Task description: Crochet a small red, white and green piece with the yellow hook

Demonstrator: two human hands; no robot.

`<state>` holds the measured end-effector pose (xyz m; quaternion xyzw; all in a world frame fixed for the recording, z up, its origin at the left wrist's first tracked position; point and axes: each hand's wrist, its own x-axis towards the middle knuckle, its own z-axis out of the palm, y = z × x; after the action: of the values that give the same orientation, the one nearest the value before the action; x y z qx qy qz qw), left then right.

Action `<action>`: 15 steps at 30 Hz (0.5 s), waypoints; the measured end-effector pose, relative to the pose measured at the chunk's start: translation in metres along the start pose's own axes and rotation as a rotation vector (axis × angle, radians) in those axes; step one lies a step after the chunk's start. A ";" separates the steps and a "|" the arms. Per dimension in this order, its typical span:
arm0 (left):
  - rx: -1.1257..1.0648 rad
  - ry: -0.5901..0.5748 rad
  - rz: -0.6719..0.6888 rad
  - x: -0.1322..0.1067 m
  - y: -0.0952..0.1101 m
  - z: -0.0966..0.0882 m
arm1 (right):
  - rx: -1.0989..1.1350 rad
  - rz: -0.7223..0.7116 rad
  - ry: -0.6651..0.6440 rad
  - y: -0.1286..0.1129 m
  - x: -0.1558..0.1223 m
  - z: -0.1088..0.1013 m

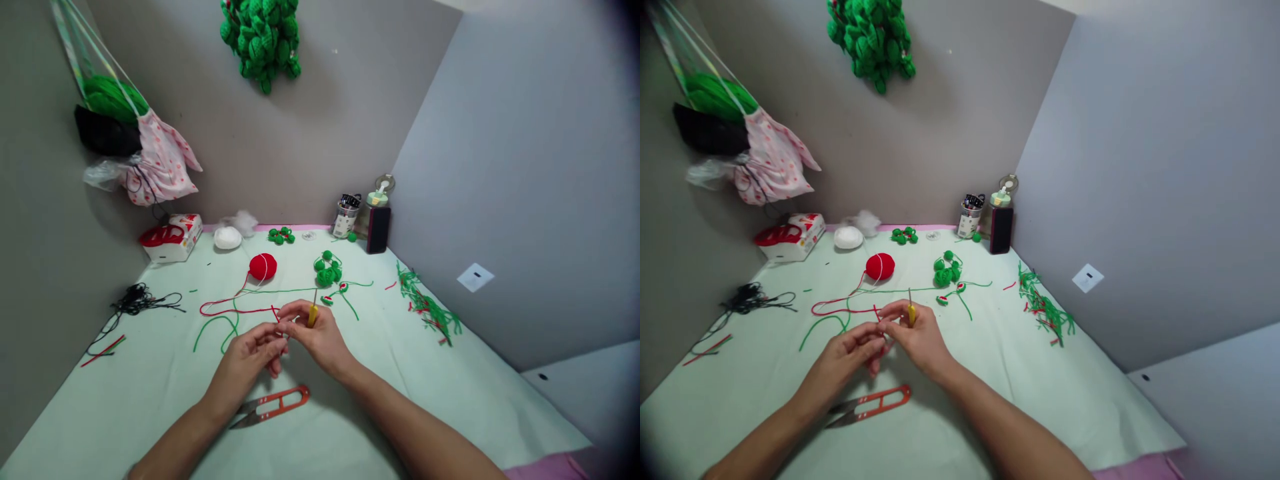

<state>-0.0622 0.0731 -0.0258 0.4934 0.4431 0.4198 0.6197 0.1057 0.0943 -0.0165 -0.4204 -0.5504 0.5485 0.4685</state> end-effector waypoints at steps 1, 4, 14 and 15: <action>0.008 -0.016 -0.009 0.000 0.000 0.000 | -0.035 -0.004 -0.005 0.000 -0.001 0.001; 0.006 -0.016 -0.010 0.002 0.000 -0.002 | -0.190 -0.039 0.003 -0.007 0.004 -0.005; 0.028 0.097 0.027 -0.001 0.012 -0.006 | -1.037 0.051 0.256 -0.033 0.090 -0.096; 0.032 0.104 0.033 -0.001 0.013 -0.006 | -1.112 0.080 0.244 -0.028 0.092 -0.098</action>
<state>-0.0692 0.0755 -0.0140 0.4881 0.4734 0.4479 0.5806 0.1836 0.2030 0.0123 -0.6846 -0.6817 0.1411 0.2160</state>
